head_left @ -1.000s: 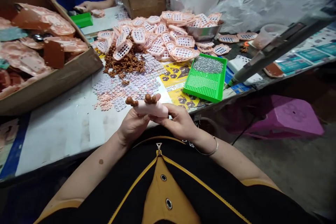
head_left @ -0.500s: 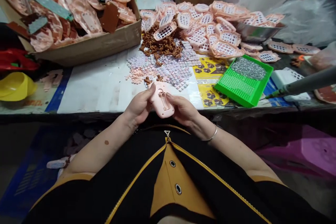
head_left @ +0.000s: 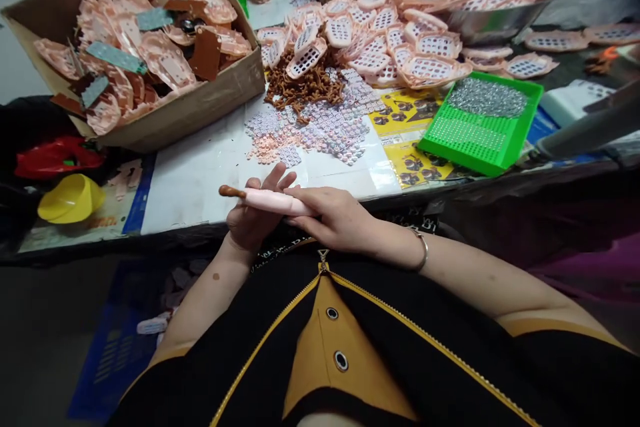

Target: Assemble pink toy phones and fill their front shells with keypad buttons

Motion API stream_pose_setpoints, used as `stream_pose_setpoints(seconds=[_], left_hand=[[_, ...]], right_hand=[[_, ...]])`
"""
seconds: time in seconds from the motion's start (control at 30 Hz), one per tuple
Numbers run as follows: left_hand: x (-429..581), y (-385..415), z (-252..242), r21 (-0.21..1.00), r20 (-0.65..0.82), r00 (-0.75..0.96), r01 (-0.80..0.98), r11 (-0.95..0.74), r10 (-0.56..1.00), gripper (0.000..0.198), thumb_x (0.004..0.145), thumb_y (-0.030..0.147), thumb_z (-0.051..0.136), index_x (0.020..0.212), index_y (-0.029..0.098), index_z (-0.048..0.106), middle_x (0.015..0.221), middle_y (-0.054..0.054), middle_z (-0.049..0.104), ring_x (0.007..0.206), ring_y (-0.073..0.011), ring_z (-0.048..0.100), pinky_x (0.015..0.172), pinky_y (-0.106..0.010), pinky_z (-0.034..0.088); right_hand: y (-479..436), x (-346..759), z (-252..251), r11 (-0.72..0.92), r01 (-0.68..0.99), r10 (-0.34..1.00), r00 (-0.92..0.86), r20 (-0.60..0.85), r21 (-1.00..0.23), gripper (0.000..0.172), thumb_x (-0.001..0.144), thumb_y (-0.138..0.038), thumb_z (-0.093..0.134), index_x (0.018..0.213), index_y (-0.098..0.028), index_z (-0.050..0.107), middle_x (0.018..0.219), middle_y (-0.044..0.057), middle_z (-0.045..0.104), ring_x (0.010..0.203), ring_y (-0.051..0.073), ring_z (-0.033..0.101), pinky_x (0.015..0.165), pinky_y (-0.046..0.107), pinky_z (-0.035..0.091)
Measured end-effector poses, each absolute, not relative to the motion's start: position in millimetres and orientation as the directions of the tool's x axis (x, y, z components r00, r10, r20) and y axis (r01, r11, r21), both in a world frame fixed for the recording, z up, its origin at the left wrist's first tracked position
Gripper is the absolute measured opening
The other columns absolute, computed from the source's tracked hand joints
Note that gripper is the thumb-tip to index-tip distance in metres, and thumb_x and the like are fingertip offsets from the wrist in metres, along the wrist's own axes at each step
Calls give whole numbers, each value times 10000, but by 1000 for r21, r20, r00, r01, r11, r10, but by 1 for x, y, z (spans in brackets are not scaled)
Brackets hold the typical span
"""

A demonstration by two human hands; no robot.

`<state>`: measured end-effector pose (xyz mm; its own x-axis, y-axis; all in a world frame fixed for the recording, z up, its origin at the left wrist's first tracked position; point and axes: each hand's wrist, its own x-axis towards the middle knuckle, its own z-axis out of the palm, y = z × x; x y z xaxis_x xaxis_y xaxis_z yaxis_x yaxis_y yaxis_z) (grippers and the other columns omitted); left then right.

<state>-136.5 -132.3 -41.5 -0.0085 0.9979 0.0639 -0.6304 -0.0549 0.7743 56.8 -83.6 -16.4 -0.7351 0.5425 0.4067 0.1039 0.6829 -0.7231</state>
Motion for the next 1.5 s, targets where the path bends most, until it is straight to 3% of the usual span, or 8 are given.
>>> stream_pose_setpoints(seconds=[0.23,0.4,0.53,0.73,0.9,1.17,1.37,1.5], left_hand=[[-128,-136,-44,905,-55,-19,-424,42,998,519,497,633,895,771,288,620,1346,21,657,1301,-341,576,1098,-570,435],[-138,-139,-33,876,-49,-98,-483,-5,994,447,528,481,930,836,288,670,1155,-11,735,1229,-333,632,1080,-553,464],[-209,-184,-21,935,-64,-416,-344,-92,907,534,516,483,921,941,260,688,936,-49,761,973,-325,721,971,-571,531],[-305,-314,-23,895,-242,-789,42,443,564,423,600,479,902,814,175,699,804,-61,747,807,-254,695,828,-405,569],[-318,-319,-37,858,-92,-890,156,489,446,495,581,560,871,820,158,708,765,-43,739,760,-221,675,782,-358,548],[-279,-180,-46,824,199,-698,499,269,688,300,787,454,713,897,177,748,946,-101,778,923,-251,708,918,-384,531],[-214,-95,-53,761,279,-271,648,-40,921,153,826,363,695,865,231,761,983,-83,794,992,-262,724,1093,-499,439],[-187,-72,-63,659,331,-38,725,-202,943,108,842,295,677,897,239,752,1088,-101,782,1075,-285,708,1161,-614,323]], right_hand=[[-89,50,-11,856,156,451,-690,566,-493,496,991,-507,485,1268,-134,660,1079,167,764,909,270,714,823,416,545],[-78,54,-17,810,90,468,-695,546,-580,496,996,-494,492,1360,-169,579,1160,148,738,1007,246,708,866,385,561],[-66,59,-29,777,166,542,-667,511,-608,517,959,-488,578,1371,-177,558,1253,183,681,1039,258,698,881,417,577],[-54,50,-46,788,177,482,-773,412,-590,319,992,-414,529,1151,-185,685,1022,134,741,895,238,731,735,362,584],[-53,37,-48,824,173,408,-842,352,-540,367,1017,-426,452,1124,-173,695,1000,133,758,825,242,745,686,356,575],[-30,56,-62,700,382,616,-751,239,-603,325,998,-353,449,944,-212,737,858,86,789,735,217,738,648,322,536],[-4,64,-58,501,362,705,-697,129,-786,352,973,-376,465,808,-202,723,738,55,755,642,168,665,601,275,473],[31,64,-35,556,387,699,-696,162,-736,365,981,-381,480,774,-189,712,679,39,709,596,139,595,593,257,397]])
